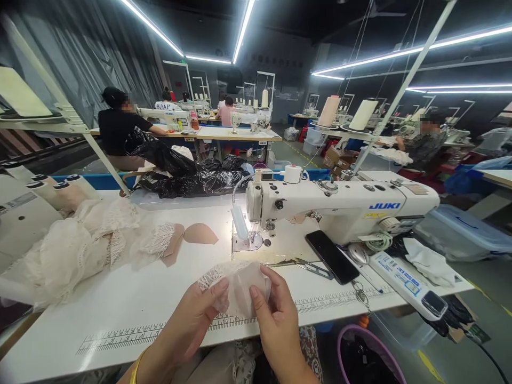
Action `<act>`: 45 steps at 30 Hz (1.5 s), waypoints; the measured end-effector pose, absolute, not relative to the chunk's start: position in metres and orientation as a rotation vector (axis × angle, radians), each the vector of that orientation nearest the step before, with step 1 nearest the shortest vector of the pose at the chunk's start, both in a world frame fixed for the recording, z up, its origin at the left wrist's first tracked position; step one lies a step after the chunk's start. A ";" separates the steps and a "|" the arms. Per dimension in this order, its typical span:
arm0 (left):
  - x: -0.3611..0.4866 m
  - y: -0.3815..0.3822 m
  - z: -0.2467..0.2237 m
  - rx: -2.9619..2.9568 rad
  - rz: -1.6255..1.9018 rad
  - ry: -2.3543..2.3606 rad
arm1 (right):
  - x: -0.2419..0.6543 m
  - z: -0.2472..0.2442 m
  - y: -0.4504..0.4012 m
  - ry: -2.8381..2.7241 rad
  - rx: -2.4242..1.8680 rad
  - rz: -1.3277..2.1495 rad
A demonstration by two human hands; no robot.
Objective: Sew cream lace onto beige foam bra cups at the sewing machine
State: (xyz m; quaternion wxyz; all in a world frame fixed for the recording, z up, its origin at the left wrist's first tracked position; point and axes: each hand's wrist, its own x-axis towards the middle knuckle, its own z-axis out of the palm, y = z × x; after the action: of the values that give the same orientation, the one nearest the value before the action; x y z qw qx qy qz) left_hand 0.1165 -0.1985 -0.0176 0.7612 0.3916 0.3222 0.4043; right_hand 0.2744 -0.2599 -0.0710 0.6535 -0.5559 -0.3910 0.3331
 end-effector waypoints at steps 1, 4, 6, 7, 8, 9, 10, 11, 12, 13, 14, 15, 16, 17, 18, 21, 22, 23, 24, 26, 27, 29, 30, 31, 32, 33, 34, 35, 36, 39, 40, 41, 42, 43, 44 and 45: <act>0.116 -0.198 -0.018 0.838 0.847 0.686 | 0.275 -0.070 -0.260 -0.901 -1.269 0.733; 0.115 -0.195 -0.017 0.701 0.780 0.608 | 0.274 -0.067 -0.261 -0.920 -1.258 0.761; 0.116 -0.193 -0.016 0.576 0.794 0.555 | 0.273 -0.066 -0.262 -0.886 -1.218 0.835; 0.118 -0.192 -0.015 0.529 0.817 0.536 | 0.273 -0.065 -0.262 -0.850 -1.183 0.894; 0.120 -0.191 -0.015 0.499 0.844 0.524 | 0.272 -0.065 -0.263 -0.804 -1.138 0.966; 0.122 -0.191 -0.015 0.487 0.863 0.521 | 0.272 -0.064 -0.264 -0.753 -1.084 1.044; 0.124 -0.191 -0.016 0.483 0.862 0.533 | 0.272 -0.063 -0.264 -0.700 -1.028 1.117; 0.126 -0.191 -0.017 0.478 0.842 0.557 | 0.272 -0.062 -0.265 -0.651 -0.974 1.180; 0.127 -0.192 -0.018 0.466 0.805 0.582 | 0.272 -0.060 -0.265 -0.611 -0.929 1.229; 0.128 -0.193 -0.020 0.450 0.753 0.598 | 0.272 -0.058 -0.266 -0.580 -0.895 1.262; 0.128 -0.194 -0.022 0.434 0.700 0.600 | 0.273 -0.057 -0.266 -0.558 -0.871 1.282; 0.128 -0.195 -0.024 0.429 0.657 0.590 | 0.273 -0.056 -0.266 -0.543 -0.857 1.296; 0.129 -0.197 -0.024 0.443 0.629 0.572 | 0.273 -0.055 -0.266 -0.535 -0.850 1.302; 0.129 -0.198 -0.024 0.477 0.617 0.556 | 0.273 -0.056 -0.266 -0.533 -0.848 1.303; 0.129 -0.199 -0.023 0.532 0.619 0.548 | 0.274 -0.057 -0.266 -0.536 -0.852 1.298; 0.128 -0.200 -0.015 0.733 0.722 0.588 | 0.276 -0.062 -0.267 -0.597 -0.925 1.209; 0.128 -0.199 -0.013 0.785 0.776 0.610 | 0.278 -0.065 -0.268 -0.636 -0.982 1.144; 0.127 -0.199 -0.011 0.819 0.819 0.626 | 0.280 -0.067 -0.268 -0.678 -1.050 1.066; 0.127 -0.198 -0.010 0.833 0.842 0.634 | 0.281 -0.068 -0.268 -0.720 -1.118 0.986; 0.124 -0.196 -0.011 0.807 0.824 0.637 | 0.284 -0.071 -0.269 -0.794 -1.217 0.875; 0.123 -0.196 -0.012 0.772 0.803 0.634 | 0.285 -0.071 -0.270 -0.821 -1.237 0.860; 0.122 -0.196 -0.015 0.690 0.786 0.611 | 0.285 -0.071 -0.271 -0.850 -1.222 0.904; 0.123 -0.196 -0.015 0.656 0.791 0.590 | 0.284 -0.071 -0.272 -0.852 -1.196 0.955; 0.124 -0.196 -0.015 0.632 0.797 0.565 | 0.283 -0.070 -0.273 -0.844 -1.160 1.014; 0.125 -0.197 -0.015 0.618 0.805 0.542 | 0.282 -0.069 -0.273 -0.827 -1.115 1.074; 0.127 -0.197 -0.014 0.613 0.813 0.530 | 0.281 -0.068 -0.274 -0.804 -1.069 1.131; 0.129 -0.198 -0.014 0.611 0.822 0.530 | 0.281 -0.067 -0.274 -0.777 -1.024 1.180; 0.131 -0.198 -0.014 0.606 0.827 0.538 | 0.280 -0.066 -0.274 -0.748 -0.983 1.220; 0.132 -0.199 -0.014 0.601 0.824 0.549 | 0.280 -0.065 -0.274 -0.720 -0.951 1.251; 0.134 -0.201 -0.016 0.577 0.792 0.576 | 0.281 -0.065 -0.273 -0.664 -0.910 1.304; 0.135 -0.201 -0.016 0.564 0.786 0.583 | 0.282 -0.065 -0.273 -0.659 -0.912 1.309; 0.135 -0.202 -0.016 0.550 0.787 0.590 | 0.282 -0.066 -0.273 -0.660 -0.921 1.308; 0.135 -0.202 -0.016 0.535 0.795 0.597 | 0.282 -0.068 -0.273 -0.668 -0.935 1.301; 0.135 -0.203 -0.016 0.523 0.805 0.604 | 0.283 -0.069 -0.273 -0.679 -0.951 1.289; 0.136 -0.203 -0.015 0.514 0.814 0.611 | 0.283 -0.070 -0.273 -0.691 -0.967 1.276; 0.136 -0.203 -0.015 0.509 0.826 0.616 | 0.283 -0.072 -0.273 -0.702 -0.981 1.264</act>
State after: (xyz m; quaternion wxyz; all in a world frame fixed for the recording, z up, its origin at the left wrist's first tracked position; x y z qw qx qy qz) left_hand 0.1360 -0.2033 -0.0153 0.8393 0.2409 0.2913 0.3908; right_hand 0.2830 -0.2730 -0.0718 0.6421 -0.4303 -0.3081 0.5547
